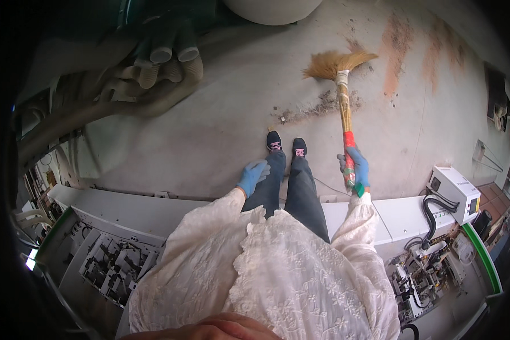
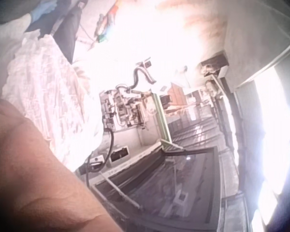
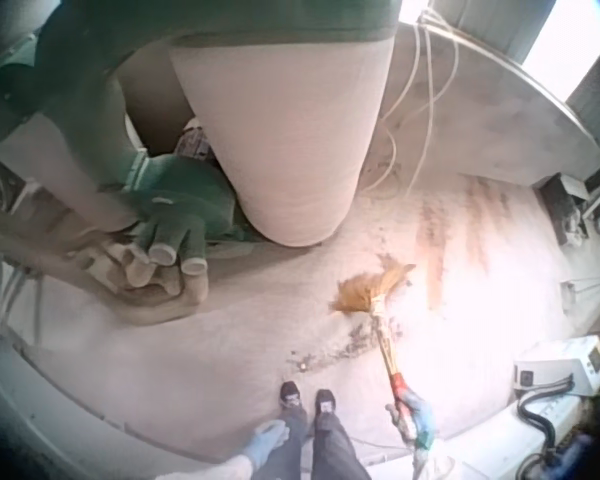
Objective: The person sweeps sawdust and debris from a workshop floor using a broom and dustpan, then empties the collected material into a large bag. The person repeats the sweeping and collecting process across different areas of the floor.
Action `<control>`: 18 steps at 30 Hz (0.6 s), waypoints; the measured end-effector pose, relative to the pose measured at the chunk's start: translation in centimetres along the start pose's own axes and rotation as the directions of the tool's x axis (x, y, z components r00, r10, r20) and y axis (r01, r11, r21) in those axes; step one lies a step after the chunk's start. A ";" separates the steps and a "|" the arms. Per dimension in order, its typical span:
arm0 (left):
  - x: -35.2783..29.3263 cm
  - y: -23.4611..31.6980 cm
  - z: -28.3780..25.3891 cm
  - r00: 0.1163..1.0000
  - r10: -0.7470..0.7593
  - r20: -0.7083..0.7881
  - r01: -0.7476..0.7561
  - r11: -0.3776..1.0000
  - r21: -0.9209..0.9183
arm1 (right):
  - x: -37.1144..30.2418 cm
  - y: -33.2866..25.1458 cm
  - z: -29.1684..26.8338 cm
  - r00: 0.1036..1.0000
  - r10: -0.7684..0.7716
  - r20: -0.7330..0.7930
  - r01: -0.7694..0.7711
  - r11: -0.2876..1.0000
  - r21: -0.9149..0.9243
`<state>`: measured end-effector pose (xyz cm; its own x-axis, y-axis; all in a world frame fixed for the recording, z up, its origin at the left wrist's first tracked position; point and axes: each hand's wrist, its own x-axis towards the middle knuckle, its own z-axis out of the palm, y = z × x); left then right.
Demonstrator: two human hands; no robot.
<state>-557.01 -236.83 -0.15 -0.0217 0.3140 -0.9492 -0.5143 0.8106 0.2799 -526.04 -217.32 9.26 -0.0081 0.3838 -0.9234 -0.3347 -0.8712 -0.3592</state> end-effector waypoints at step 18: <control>3.1 -6.2 -1.7 0.922 -0.289 -0.257 0.137 0.865 -0.482 | -3.2 18.2 7.5 0.743 0.503 0.442 -0.246 0.819 -0.518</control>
<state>-555.39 -241.71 -5.08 -0.0917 -0.0716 -0.9932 -0.8612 0.5064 0.0430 -539.17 -232.07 6.67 -0.5904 -0.0176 -0.8069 0.2161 -0.9667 -0.1370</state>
